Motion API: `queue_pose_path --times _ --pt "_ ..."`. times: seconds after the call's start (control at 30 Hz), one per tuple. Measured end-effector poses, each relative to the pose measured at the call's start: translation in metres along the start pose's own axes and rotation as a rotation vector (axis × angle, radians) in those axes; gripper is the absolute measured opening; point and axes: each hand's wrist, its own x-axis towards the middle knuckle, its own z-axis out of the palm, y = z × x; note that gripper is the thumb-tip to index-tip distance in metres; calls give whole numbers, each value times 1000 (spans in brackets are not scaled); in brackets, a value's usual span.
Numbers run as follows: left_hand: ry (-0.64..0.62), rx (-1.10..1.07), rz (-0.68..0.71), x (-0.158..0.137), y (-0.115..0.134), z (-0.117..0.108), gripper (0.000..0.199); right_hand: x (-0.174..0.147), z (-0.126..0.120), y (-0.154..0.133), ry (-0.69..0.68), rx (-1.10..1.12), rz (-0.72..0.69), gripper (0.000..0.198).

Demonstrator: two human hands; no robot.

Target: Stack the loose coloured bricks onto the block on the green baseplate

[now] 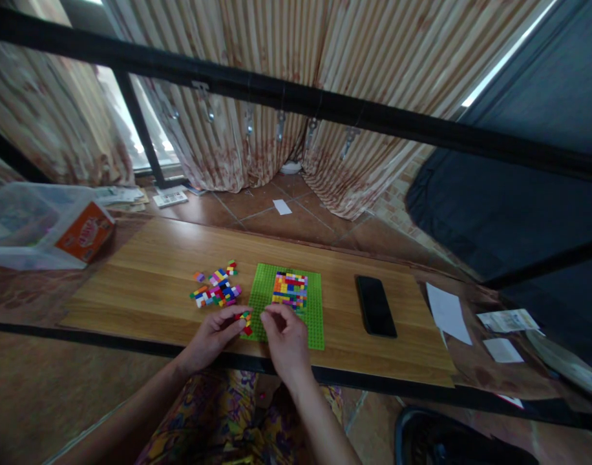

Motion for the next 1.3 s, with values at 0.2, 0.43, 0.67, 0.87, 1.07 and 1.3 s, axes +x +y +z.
queue_pose_path --times 0.2,0.43,0.67,0.87,1.07,1.3 --pt "-10 -74 0 1 -3 0 28 -12 25 12 -102 63 128 19" --pt "-60 -56 -7 0 -1 -1 21 -11 27 12 -112 137 178 16" --pt "-78 -22 1 2 -1 -3 22 -11 28 12 -97 231 204 17" --pt "-57 -68 -32 2 4 0 21 -10 15 7 -22 166 169 18" --pt "-41 -60 -59 1 7 1 22 15 -28 0 138 -60 -98 22" --pt "-49 -39 -34 2 1 -1 18 52 -62 4 180 -348 -203 23"
